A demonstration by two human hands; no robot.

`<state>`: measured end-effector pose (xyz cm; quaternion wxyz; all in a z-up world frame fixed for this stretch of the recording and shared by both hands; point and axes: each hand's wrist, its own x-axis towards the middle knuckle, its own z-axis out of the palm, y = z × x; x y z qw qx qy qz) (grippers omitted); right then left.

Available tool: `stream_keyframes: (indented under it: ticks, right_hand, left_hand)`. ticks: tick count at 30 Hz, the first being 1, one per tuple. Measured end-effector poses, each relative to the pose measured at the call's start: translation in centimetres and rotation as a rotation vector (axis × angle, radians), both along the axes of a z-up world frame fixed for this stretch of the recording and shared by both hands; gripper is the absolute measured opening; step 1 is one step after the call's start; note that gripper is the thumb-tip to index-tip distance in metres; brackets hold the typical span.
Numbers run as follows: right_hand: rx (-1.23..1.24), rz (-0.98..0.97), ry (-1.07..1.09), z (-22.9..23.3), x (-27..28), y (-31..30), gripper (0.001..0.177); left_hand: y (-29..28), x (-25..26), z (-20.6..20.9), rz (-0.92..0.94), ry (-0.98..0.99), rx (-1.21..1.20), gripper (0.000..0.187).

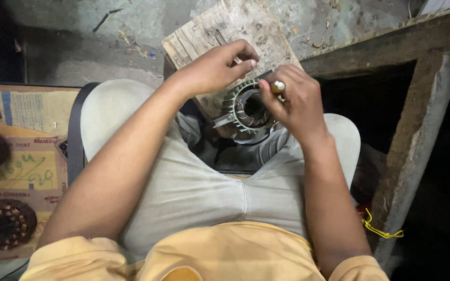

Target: The person sits on the floor and uses a yellow-handled screwdriver to adjust and secure copper windings on a motor stator resting on a wooden block. The person repeatedly pokes and presses the windings into the slots while rotating the stator to access different sections.

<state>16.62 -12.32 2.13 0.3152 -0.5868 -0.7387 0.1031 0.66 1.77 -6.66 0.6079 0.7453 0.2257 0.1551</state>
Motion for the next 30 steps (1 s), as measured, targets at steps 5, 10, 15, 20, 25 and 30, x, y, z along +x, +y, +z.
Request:
stream_keyframes:
  ticks: [5, 10, 15, 20, 25, 30]
  right_hand:
    - [-0.116, 0.098, -0.049, 1.2, 0.6, 1.2, 0.024]
    - [-0.154, 0.008, -0.030, -0.4, 0.6, 0.8, 0.020]
    - [-0.253, -0.306, 0.346, -3.5, 1.8, 0.2, 0.023]
    - [-0.263, -0.345, 0.368, -4.0, 2.0, -0.2, 0.023]
    - [-0.051, -0.221, 0.148, -1.1, 1.1, -2.2, 0.015]
    - [-0.059, -0.271, 0.094, 0.5, 0.4, -4.1, 0.011]
  left_hand:
    - [0.1, 0.0, -0.2, -0.045, 0.017, 0.028, 0.029]
    - [0.1, 0.0, -0.1, -0.072, 0.040, 0.055, 0.029]
    - [-0.2, -0.2, 0.5, -0.089, 0.029, 0.077, 0.026]
    - [-0.2, -0.4, 1.1, -0.237, 0.045, 0.080, 0.040]
    - [-1.6, -0.1, 0.4, -0.187, -0.128, 0.412, 0.042]
    - [-2.2, -0.2, 1.9, -0.146, -0.053, 0.470, 0.040]
